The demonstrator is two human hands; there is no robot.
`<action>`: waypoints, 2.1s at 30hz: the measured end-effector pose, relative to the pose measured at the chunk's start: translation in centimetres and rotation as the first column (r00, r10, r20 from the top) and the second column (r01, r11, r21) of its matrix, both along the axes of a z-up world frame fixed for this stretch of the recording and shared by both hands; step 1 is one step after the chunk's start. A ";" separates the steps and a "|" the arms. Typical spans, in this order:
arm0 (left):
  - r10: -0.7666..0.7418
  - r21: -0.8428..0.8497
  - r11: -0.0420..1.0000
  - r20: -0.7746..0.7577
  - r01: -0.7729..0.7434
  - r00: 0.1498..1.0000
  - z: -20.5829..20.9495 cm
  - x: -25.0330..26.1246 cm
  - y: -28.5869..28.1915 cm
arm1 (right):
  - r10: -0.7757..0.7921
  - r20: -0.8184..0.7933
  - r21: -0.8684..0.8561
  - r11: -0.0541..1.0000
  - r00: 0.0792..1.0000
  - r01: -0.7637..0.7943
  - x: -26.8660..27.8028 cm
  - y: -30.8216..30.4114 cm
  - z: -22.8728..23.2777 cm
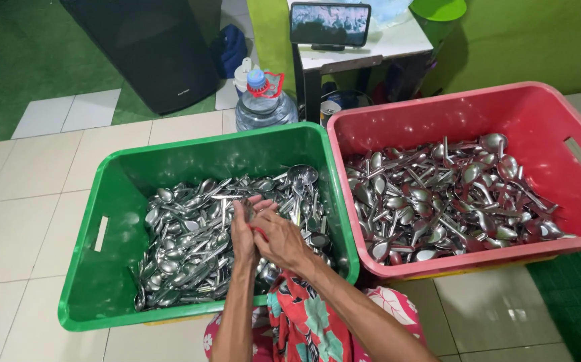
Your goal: Polishing metal spoons using a cloth.
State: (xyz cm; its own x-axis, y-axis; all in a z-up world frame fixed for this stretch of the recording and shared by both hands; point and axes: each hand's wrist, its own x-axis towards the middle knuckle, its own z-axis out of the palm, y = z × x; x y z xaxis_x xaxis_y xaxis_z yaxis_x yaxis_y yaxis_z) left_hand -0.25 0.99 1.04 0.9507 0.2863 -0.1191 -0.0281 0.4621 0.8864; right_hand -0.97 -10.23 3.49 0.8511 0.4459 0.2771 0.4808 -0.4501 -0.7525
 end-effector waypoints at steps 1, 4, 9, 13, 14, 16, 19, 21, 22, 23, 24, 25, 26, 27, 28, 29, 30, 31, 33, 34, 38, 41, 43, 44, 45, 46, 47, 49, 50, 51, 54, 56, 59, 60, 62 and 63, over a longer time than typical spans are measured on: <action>0.047 -0.015 0.999 -0.015 -0.047 0.999 -0.6 0.1 0.3 | 0.033 -0.016 -0.043 0.999 0.999 -0.033 0.0 0.0 -0.5; 0.119 -0.062 0.991 -0.014 -0.119 0.993 -1.9 0.6 1.9 | 0.141 -0.166 -0.023 0.989 0.976 -0.147 -0.2 -0.7 -0.3; 0.156 -0.002 0.988 -0.011 -0.156 0.988 -1.3 0.2 1.7 | 0.015 -0.374 0.074 0.997 0.927 0.014 -0.1 -1.6 1.3; 0.151 0.255 0.955 0.015 -0.150 0.988 0.0 -0.3 -0.6 | -0.112 -0.419 0.243 0.942 0.901 0.230 -0.6 -0.3 1.4; 0.178 0.219 0.959 0.027 -0.180 0.984 0.3 -0.3 -1.1 | -0.078 -0.402 0.237 0.953 0.912 0.186 -0.6 0.2 0.0; 0.238 0.252 0.939 0.017 -0.235 0.971 -2.6 1.1 1.5 | 0.036 -0.418 0.220 0.974 0.908 0.063 -0.4 0.2 -2.6; 0.414 0.345 0.862 -0.059 -0.370 0.909 -7.2 3.2 6.1 | 0.211 -0.524 0.126 0.977 0.825 -0.169 0.0 0.1 -2.7; 0.516 0.410 0.806 -0.130 -0.427 0.847 -9.9 4.0 8.6 | 0.246 -0.621 0.057 0.961 0.744 -0.271 -0.2 -0.5 -2.4; 0.551 0.272 0.826 -0.209 -0.494 0.808 -10.6 4.4 9.9 | 0.234 -0.572 -0.068 0.942 0.786 -0.329 -0.4 -0.7 -2.4; 0.571 0.131 0.818 -0.293 -0.559 0.767 -11.3 4.8 11.1 | 0.228 -0.519 -0.194 0.907 0.824 -0.374 -0.5 -0.9 -2.5; 0.572 0.133 0.818 -0.289 -0.559 0.768 -10.4 5.6 10.4 | 0.230 -0.517 -0.192 0.908 0.825 -0.373 -0.3 -0.6 -3.7; 0.522 0.079 0.845 -0.331 -0.528 0.786 -9.5 6.4 9.8 | 0.164 -0.541 -0.250 0.905 0.825 -0.344 0.0 -0.2 -4.9; 0.469 0.022 0.867 -0.374 -0.498 0.800 -8.8 7.1 9.2 | 0.097 -0.563 -0.309 0.896 0.821 -0.319 0.1 0.2 -6.2; 0.471 0.024 0.866 -0.374 -0.500 0.799 -2.6 7.2 5.9 | 0.099 -0.564 -0.308 0.896 0.820 -0.321 0.7 0.2 -6.1; 0.122 -0.105 0.985 -0.162 -0.140 0.979 2.9 5.7 2.0 | 0.083 -0.578 -0.351 0.873 0.812 -0.339 0.8 0.1 -6.3; -0.245 -0.142 0.956 0.092 0.256 0.965 8.1 3.0 -1.8 | 0.066 -0.591 -0.392 0.848 0.804 -0.358 0.9 0.1 -6.5; -0.232 -0.154 0.958 0.077 0.241 0.970 8.1 3.4 -2.2 | 0.071 -0.605 -0.393 0.840 0.793 -0.375 0.6 -0.3 -4.5; -0.326 0.084 0.944 0.079 0.320 0.942 8.2 3.9 -2.5 | -0.039 -0.556 -0.416 0.878 0.830 -0.237 0.3 -0.6 -2.4; -0.405 0.317 0.874 0.061 0.367 0.912 7.4 5.6 -1.6 | -0.141 -0.500 -0.433 0.895 0.854 -0.105 1.7 -2.0 0.8; -0.287 0.444 0.865 0.060 0.232 0.956 6.1 6.1 -0.3 | -0.259 -0.456 -0.413 0.909 0.851 0.056 2.2 -2.9 1.6; 0.017 0.673 0.739 -0.039 0.014 0.999 -1.0 6.9 6.7 | -0.467 -0.386 -0.043 0.871 0.796 0.490 2.7 -6.4 5.4; 0.189 0.895 0.425 -0.231 0.132 0.954 -5.8 5.7 10.9 | -0.506 -0.367 0.061 0.824 0.781 0.563 4.5 -7.5 3.4; 0.228 0.917 0.334 -0.305 0.220 0.925 -11.7 6.3 14.3 | -0.494 -0.407 0.075 0.820 0.768 0.567 4.3 -7.8 4.2; 0.268 0.921 0.245 -0.365 0.303 0.892 -14.7 6.8 15.8 | -0.487 -0.437 0.090 0.813 0.756 0.576 4.2 -8.0 4.8; 0.269 0.920 0.248 -0.368 0.305 0.890 -17.3 6.8 17.4 | -0.486 -0.438 0.087 0.814 0.756 0.574 4.1 -7.9 4.8; 0.321 0.902 0.144 -0.432 0.407 0.843 -19.9 7.3 18.7 | -0.471 -0.480 0.097 0.810 0.740 0.579 4.2 -8.0 4.9; 0.379 0.861 0.044 -0.483 0.506 0.789 -22.4 7.8 19.9 | -0.454 -0.521 0.107 0.805 0.722 0.584 4.3 -8.1 5.1; 0.407 0.809 -0.066 -0.512 0.584 0.756 -23.0 7.9 20.2 | -0.438 -0.553 0.131 0.794 0.708 0.594 3.8 -8.0 6.6; 0.454 0.735 -0.169 -0.533 0.657 0.714 -23.0 8.3 20.5 | -0.408 -0.590 0.157 0.789 0.697 0.594 3.7 -7.8 7.5; 0.446 0.746 -0.175 -0.522 0.643 0.727 -23.4 8.8 20.6 | -0.416 -0.578 0.165 0.783 0.702 0.599 4.1 -8.0 7.3; 0.444 0.714 -0.244 -0.519 0.656 0.730 -22.5 8.9 20.0 | -0.362 -0.631 0.138 0.817 0.686 0.559 4.3 -8.2 6.5; 0.424 0.742 -0.222 -0.510 0.632 0.748 -18.4 8.3 17.9 | -0.339 -0.640 0.170 0.813 0.690 0.557 4.4 -8.4 6.1; 0.452 0.736 -0.228 -0.500 0.637 0.739 -17.2 9.0 16.6 | -0.347 -0.629 0.171 0.811 0.695 0.559 4.0 -7.9 6.9; 0.448 0.739 -0.227 -0.499 0.634 0.742 -18.0 9.3 16.7 | -0.351 -0.626 0.170 0.810 0.696 0.561 4.1 -7.8 6.9; 0.456 0.741 -0.252 -0.476 0.622 0.752 -19.8 9.5 17.0 | -0.327 -0.600 0.200 0.823 0.730 0.532 4.2 -7.6 6.7; 0.452 0.742 -0.250 -0.478 0.622 0.753 -19.8 9.6 16.9 | -0.331 -0.599 0.196 0.822 0.729 0.534 4.3 -7.6 6.5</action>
